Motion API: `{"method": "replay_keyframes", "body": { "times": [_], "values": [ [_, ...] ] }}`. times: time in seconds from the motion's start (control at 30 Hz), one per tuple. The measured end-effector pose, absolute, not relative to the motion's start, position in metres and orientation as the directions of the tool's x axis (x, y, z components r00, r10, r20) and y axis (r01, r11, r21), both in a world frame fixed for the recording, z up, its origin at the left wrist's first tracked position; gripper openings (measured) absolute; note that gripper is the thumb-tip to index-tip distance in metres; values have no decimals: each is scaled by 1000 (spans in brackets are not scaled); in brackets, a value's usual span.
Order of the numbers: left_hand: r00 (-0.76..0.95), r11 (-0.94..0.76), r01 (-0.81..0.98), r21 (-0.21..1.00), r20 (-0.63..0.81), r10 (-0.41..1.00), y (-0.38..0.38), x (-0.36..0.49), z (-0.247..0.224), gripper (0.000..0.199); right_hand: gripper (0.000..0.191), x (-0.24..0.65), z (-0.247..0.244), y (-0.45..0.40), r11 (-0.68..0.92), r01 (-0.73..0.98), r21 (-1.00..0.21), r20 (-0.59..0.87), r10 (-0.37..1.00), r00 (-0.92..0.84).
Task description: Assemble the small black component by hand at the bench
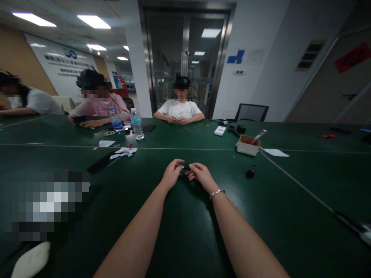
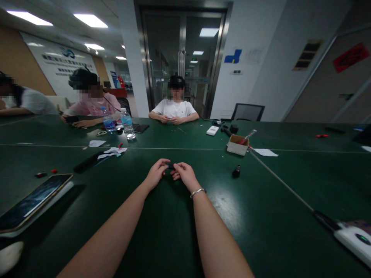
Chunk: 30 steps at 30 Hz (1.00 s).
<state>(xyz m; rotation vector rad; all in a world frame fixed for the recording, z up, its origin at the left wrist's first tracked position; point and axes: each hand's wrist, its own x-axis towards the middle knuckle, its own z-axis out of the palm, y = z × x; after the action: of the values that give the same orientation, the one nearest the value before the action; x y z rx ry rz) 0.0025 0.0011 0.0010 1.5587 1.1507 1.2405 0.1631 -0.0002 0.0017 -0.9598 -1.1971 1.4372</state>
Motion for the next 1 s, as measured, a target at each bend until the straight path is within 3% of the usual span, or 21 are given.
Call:
{"method": "replay_keyframes", "body": {
  "times": [0.53, 0.77, 1.0],
  "values": [
    [124, -260, 196, 946, 239, 963, 0, 2, 2, 34, 18, 163, 3, -2, -31, -198, -980, 4, 984, -175],
    [49, -274, 130, 953, 270, 962, -1, 1, 2, 29, 17, 163, 4, -3, -31, -212, -977, 7, 985, -172],
    [85, -262, 153, 953, 252, 964, 0, 1, 2, 29, 16, 163, 4, -1, -37, -216, -976, 1, 985, -172]
  ]
}}
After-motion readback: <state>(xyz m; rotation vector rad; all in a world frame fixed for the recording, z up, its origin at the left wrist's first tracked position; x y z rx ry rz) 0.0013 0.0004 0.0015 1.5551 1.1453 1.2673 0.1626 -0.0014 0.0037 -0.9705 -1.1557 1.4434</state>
